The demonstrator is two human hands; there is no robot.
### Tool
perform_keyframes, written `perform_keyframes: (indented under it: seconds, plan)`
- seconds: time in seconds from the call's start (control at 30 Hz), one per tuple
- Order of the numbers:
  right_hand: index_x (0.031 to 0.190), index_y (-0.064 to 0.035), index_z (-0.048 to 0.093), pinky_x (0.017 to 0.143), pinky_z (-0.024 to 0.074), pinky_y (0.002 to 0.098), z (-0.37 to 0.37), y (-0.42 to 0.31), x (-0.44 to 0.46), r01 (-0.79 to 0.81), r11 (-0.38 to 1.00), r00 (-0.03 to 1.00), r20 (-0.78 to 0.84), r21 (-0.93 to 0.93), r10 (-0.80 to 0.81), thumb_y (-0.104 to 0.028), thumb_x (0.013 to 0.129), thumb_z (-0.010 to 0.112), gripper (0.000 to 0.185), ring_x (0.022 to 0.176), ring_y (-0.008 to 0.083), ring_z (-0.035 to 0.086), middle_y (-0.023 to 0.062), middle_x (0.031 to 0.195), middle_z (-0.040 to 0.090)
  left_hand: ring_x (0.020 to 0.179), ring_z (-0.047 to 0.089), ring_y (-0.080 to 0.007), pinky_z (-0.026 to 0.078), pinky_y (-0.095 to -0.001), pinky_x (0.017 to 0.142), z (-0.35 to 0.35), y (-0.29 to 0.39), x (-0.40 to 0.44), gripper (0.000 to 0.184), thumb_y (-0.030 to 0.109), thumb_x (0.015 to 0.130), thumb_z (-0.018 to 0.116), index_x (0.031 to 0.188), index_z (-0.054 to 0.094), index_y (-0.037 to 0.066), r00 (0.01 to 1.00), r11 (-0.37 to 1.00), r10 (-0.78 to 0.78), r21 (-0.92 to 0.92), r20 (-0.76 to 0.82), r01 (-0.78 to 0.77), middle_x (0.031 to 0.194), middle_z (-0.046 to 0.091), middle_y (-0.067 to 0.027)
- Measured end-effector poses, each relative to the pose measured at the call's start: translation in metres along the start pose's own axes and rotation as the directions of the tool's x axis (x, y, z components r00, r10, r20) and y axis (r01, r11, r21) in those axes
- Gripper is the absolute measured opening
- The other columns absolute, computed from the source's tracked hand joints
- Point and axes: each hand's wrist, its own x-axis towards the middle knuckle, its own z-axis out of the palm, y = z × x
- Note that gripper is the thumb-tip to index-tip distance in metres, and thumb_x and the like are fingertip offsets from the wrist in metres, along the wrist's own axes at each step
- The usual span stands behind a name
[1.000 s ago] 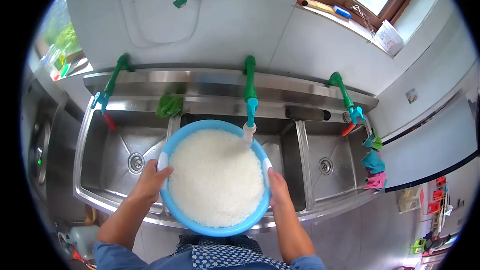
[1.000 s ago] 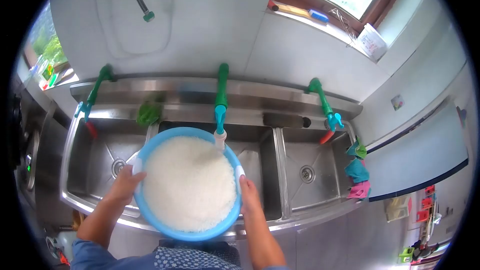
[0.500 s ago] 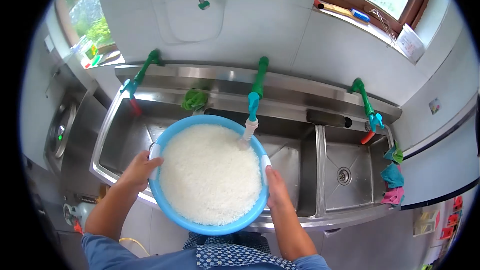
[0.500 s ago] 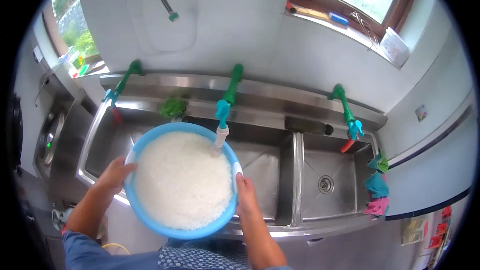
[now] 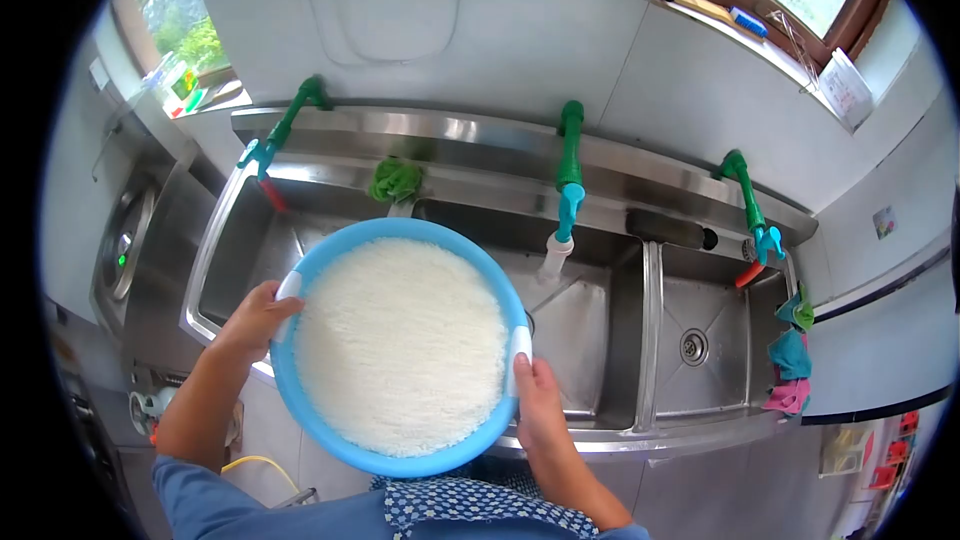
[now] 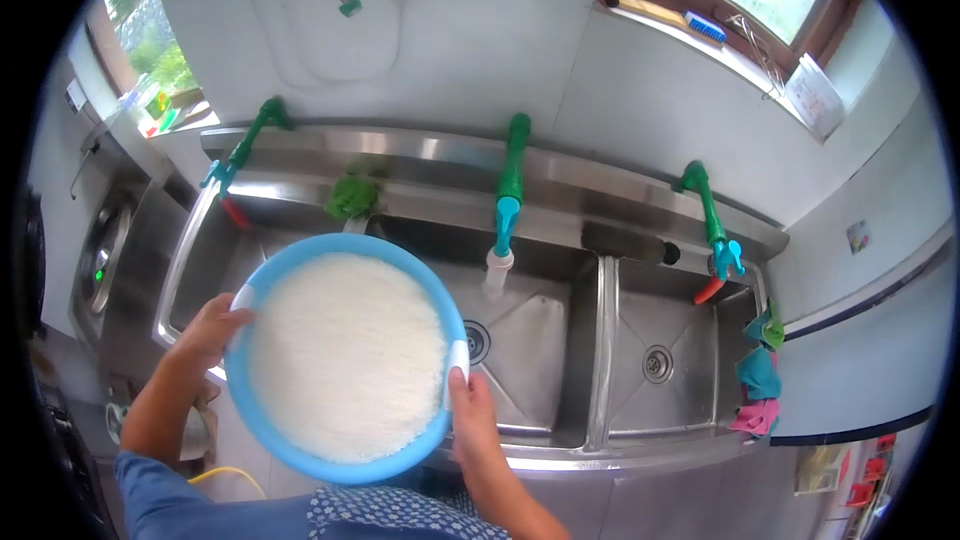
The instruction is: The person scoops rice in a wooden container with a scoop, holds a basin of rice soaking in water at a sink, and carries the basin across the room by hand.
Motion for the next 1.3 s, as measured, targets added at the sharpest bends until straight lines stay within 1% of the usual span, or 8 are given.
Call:
perform_keyframes:
  seconds: [0.17,0.27,0.57,0.7,0.9,1.1,1.17,1.3]
  plan:
    - [0.108,-0.0014,0.052,0.066,0.0422,0.0239,0.01,-0.008,-0.004,0.032,0.999,0.998,0.063,-0.014,-0.031,-0.032,0.097,0.054,0.033,0.077,0.0085,0.051,0.0042,0.088,0.058,0.082,0.062,-0.0228,0.054,-0.0335,0.072,-0.014,-0.031,0.017,0.035,0.013,0.087,0.062,0.115,0.051,-0.006,0.999,0.998,0.04,-0.049,-0.018,-0.04,0.094,0.059,-0.0154]
    - [0.113,0.0007,0.051,0.08,0.0429,0.0252,0.015,-0.005,-0.01,-0.01,0.998,0.997,0.069,-0.055,0.014,-0.03,0.098,0.052,0.034,0.09,0.0104,0.053,0.0061,0.099,0.059,0.082,0.062,-0.0213,0.053,-0.033,0.072,-0.02,-0.035,0.012,0.035,0.013,0.087,0.062,0.114,0.051,-0.005,0.997,0.995,0.069,-0.066,-0.031,-0.071,0.095,0.059,-0.0147]
    - [0.114,-0.0014,0.046,0.065,0.0452,0.0268,0.019,0.001,-0.035,-0.11,0.965,0.963,0.214,-0.236,0.162,-0.03,0.097,0.054,0.035,0.075,0.0115,0.055,0.0085,0.091,0.06,0.09,0.061,-0.0183,0.052,-0.0297,0.077,-0.04,-0.047,-0.027,0.04,0.014,0.087,0.062,0.12,0.05,-0.004,0.994,0.998,-0.048,-0.048,-0.098,0.043,0.1,0.059,-0.0129]
    - [0.117,-0.0025,0.044,0.066,0.0476,0.0274,0.014,0.008,-0.026,-0.084,0.981,0.962,0.243,-0.178,0.126,-0.028,0.097,0.054,0.034,0.078,0.0128,0.059,0.0081,0.092,0.062,0.097,0.06,-0.0205,0.051,-0.0318,0.085,-0.045,-0.082,-0.038,0.051,0.016,0.085,0.067,0.127,0.047,-0.004,0.992,0.947,0.122,-0.302,0.035,-0.105,0.109,0.06,-0.0138]
    - [0.116,-0.003,0.043,0.068,0.049,0.0273,0.016,-0.001,-0.024,-0.058,0.981,0.955,0.276,-0.186,0.108,-0.027,0.098,0.053,0.032,0.082,0.0137,0.059,0.0088,0.096,0.062,0.109,0.057,-0.0224,0.045,-0.0327,0.094,0.009,-0.134,-0.074,0.058,0.017,0.085,0.064,0.135,0.041,-0.003,0.958,0.611,0.096,-0.743,-0.271,-0.272,0.12,0.057,-0.0144]
    - [0.115,-0.0015,0.041,0.062,0.0454,0.0244,0.028,-0.02,-0.044,-0.05,0.973,0.947,0.3,-0.225,0.118,-0.026,0.096,0.056,0.035,0.074,0.0102,0.055,0.008,0.091,0.06,0.107,0.058,-0.0233,0.046,-0.0337,0.094,0.0,-0.147,-0.063,0.058,0.011,0.079,0.061,0.133,0.043,-0.003,0.956,0.655,0.108,-0.705,-0.272,-0.274,0.119,0.058,-0.0145]
    - [0.117,-0.0011,0.039,0.065,0.0487,0.0257,0.032,-0.021,-0.051,-0.098,0.894,0.887,0.369,-0.437,0.278,-0.026,0.097,0.055,0.036,0.076,0.0117,0.057,0.0093,0.092,0.059,0.106,0.059,-0.0236,0.047,-0.0336,0.094,-0.014,-0.147,-0.054,0.059,0.009,0.077,0.06,0.132,0.044,-0.003,0.965,0.675,0.104,-0.695,-0.241,-0.247,0.119,0.058,-0.0146]
    - [0.121,-0.0009,0.04,0.073,0.0526,0.0306,0.011,-0.007,-0.037,-0.172,0.898,0.762,0.523,-0.405,0.382,-0.029,0.097,0.054,0.04,0.081,0.0161,0.061,0.0105,0.096,0.059,0.103,0.061,-0.0237,0.048,-0.0324,0.092,-0.029,-0.14,-0.04,0.059,0.009,0.075,0.061,0.131,0.045,-0.003,0.965,0.71,0.078,-0.665,-0.252,-0.231,0.116,0.06,-0.0152]
